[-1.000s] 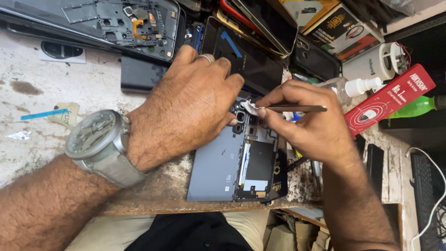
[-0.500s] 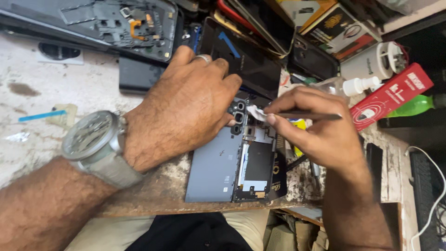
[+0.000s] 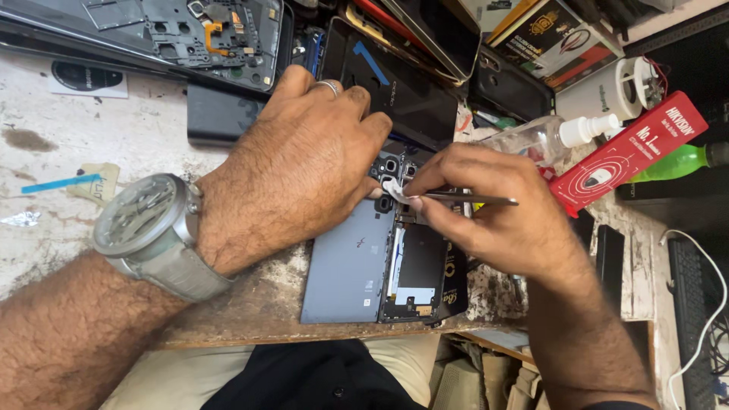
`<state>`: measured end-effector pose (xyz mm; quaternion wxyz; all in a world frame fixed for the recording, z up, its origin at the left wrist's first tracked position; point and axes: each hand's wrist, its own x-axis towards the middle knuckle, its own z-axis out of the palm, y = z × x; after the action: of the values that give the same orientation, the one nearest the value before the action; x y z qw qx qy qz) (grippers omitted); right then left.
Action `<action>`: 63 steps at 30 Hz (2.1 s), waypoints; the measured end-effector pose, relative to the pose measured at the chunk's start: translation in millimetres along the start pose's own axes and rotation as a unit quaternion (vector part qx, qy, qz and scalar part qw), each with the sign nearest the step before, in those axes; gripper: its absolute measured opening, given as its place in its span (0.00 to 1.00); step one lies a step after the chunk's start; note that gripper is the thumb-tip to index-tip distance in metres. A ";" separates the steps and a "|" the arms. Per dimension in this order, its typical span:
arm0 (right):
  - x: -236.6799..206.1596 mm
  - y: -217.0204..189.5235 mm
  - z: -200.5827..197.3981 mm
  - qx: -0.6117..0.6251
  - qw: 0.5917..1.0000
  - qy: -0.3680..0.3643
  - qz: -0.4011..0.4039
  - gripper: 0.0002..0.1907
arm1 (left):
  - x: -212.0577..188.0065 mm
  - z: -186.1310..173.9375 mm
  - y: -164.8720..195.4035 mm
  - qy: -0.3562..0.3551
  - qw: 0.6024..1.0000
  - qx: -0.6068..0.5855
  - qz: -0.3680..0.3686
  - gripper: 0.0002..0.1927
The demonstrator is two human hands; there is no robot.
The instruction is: The person removes the back cover of a green smartphone using a black plastic pry tool, then wipes the internal camera module area with a white cloth. The person handles the phone and tools directly without visible screws being removed in the clip.
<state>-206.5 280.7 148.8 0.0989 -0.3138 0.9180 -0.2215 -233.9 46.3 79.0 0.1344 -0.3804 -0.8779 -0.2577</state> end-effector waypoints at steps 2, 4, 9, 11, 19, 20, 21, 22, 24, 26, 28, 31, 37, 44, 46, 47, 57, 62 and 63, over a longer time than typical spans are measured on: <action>1.7 0.1 -3.9 0.000 1.000 -0.003 -0.004 0.06 | -1.2 0.2 -0.4 0.008 1.000 0.001 -0.001 0.21; 2.0 0.3 -6.0 -0.040 0.999 0.008 -0.001 0.07 | -2.2 -0.1 -1.4 0.025 1.000 -0.003 0.006 0.22; 1.5 1.4 -3.8 0.000 1.000 -0.004 -0.003 0.06 | -1.5 -0.5 -0.7 0.026 1.000 -0.008 0.006 0.22; 1.7 1.4 -3.4 -0.001 1.000 -0.007 -0.004 0.06 | -1.3 -1.0 -1.0 0.013 1.000 -0.010 0.004 0.22; 3.8 0.6 -5.8 -0.010 0.999 -0.021 -0.021 0.05 | -1.3 -1.5 -0.8 0.024 1.000 -0.012 0.005 0.23; 3.7 0.4 -5.0 -0.030 0.999 -0.013 -0.028 0.05 | -1.7 -1.6 -0.8 0.024 1.000 -0.015 0.005 0.23; 3.7 0.4 -4.7 -0.050 0.998 -0.005 -0.035 0.05 | -1.9 -1.9 -1.3 0.026 1.000 -0.013 0.005 0.23; 3.3 0.0 -4.3 -0.070 0.997 0.004 -0.041 0.05 | -2.0 -1.9 -1.6 0.027 1.000 -0.012 0.005 0.23; 2.3 -0.8 -4.6 -0.036 0.999 0.002 -0.025 0.06 | -1.6 -1.2 -0.7 0.024 1.000 -0.012 0.004 0.22; 2.7 -0.7 -5.3 -0.021 1.000 -0.003 -0.023 0.07 | -1.2 -0.8 -1.0 0.016 1.000 -0.011 -0.002 0.21; 3.9 0.4 -5.8 -0.022 0.999 -0.015 -0.029 0.06 | -0.6 -0.4 -0.9 0.002 1.000 -0.004 -0.002 0.23; 4.2 1.7 -2.8 -0.073 0.997 0.008 -0.023 0.04 | -0.7 -0.5 -0.5 0.023 1.000 0.010 0.004 0.24; 2.2 3.3 -5.0 -0.021 1.000 -0.005 -0.019 0.08 | -0.5 -2.0 0.2 -0.002 1.000 -0.006 -0.006 0.24; 7.1 1.5 -8.9 0.001 1.000 -0.015 -0.016 0.07 | 0.1 -2.8 0.5 0.010 1.000 -0.006 -0.005 0.24; 8.2 1.2 -8.6 -0.021 1.000 -0.013 -0.019 0.08 | 0.6 -3.1 -0.1 0.013 1.000 -0.012 -0.004 0.24; 7.8 0.9 -7.3 -0.024 0.999 -0.003 -0.022 0.07 | 0.3 -3.2 0.0 0.013 1.000 -0.015 -0.005 0.24; 5.5 5.0 -4.6 0.009 1.000 -0.002 -0.018 0.06 | 0.1 -2.7 0.6 0.006 1.000 0.000 -0.009 0.25; -9.1 -0.5 -7.7 0.022 0.999 0.023 -0.021 0.06 | 0.9 -2.0 0.1 0.010 1.000 0.000 -0.013 0.24; -13.7 -2.7 -8.7 -0.003 0.999 0.037 -0.011 0.07 | 0.4 -2.0 -0.2 0.008 1.000 0.002 -0.013 0.24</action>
<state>-197.1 290.3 158.3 0.0612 -0.3156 0.9182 -0.2316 -234.2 45.4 80.8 0.1392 -0.3665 -0.8821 -0.2610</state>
